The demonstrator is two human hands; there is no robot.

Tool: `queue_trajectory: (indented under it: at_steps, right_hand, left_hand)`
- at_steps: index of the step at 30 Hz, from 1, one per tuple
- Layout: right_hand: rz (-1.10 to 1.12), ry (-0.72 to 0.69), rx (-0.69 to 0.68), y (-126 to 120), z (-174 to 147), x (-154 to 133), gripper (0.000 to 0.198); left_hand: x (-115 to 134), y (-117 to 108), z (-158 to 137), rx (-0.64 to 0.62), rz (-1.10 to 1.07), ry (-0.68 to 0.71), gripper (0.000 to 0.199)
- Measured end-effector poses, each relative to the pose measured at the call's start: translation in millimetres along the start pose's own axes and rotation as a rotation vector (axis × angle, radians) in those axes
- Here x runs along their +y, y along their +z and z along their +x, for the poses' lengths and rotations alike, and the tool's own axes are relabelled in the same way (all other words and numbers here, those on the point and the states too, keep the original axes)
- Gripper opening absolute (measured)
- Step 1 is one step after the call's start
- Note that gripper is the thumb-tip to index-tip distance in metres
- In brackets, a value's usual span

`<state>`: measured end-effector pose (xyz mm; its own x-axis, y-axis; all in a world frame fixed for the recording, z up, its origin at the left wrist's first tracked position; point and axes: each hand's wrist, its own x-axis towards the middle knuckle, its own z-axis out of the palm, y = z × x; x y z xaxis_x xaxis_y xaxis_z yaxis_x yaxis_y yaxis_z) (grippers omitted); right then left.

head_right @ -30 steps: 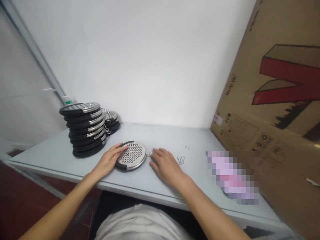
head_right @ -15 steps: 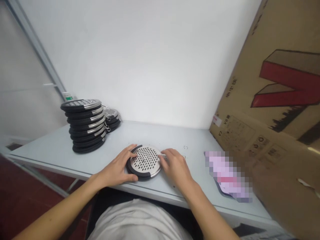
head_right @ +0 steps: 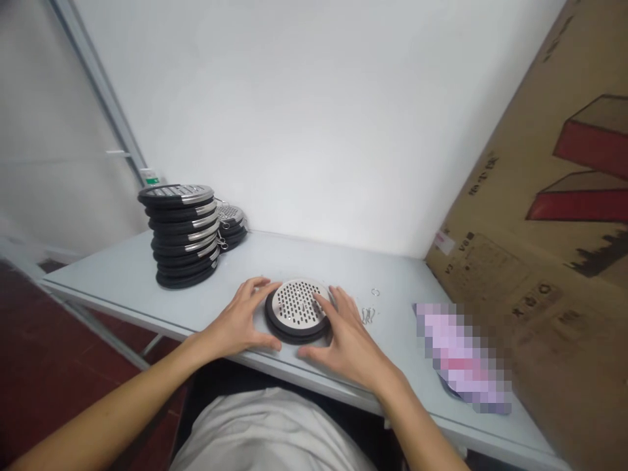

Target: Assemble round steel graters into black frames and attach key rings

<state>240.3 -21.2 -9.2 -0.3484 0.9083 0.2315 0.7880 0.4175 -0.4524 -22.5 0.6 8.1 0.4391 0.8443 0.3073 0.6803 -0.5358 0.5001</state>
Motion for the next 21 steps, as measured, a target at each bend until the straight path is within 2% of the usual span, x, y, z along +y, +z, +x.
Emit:
queue_trajectory:
  at_steps: [2,5,10,15,18,21]
  right_hand:
    - [-0.02,0.018,0.02,3.1,2.1,0.1,0.107]
    - [-0.042,-0.013,0.072,6.5,5.6,-2.0,0.104]
    - [0.003,-0.041,-0.003,4.5,5.5,-5.8,0.107]
    - [0.097,-0.037,-0.066,-4.0,3.2,-8.9,0.114]
    - [0.146,-0.049,-0.087,-6.4,3.0,-8.9,0.111]
    - [0.144,-0.043,-0.087,-3.5,3.6,-8.0,0.118]
  left_hand:
    - [-12.6,-3.7,12.9,-0.112,-0.041,0.057,0.129]
    - [-25.2,-2.4,28.8,-0.26,-0.095,0.125,0.133]
    - [-26.0,3.0,23.7,-0.201,-0.123,0.169,0.118]
    - [-27.2,4.1,15.2,-0.23,-0.098,0.148,0.129]
    - [-29.3,4.4,17.1,-0.273,-0.081,0.182,0.129]
    - [-29.4,4.6,19.0,-0.265,-0.084,0.198,0.126]
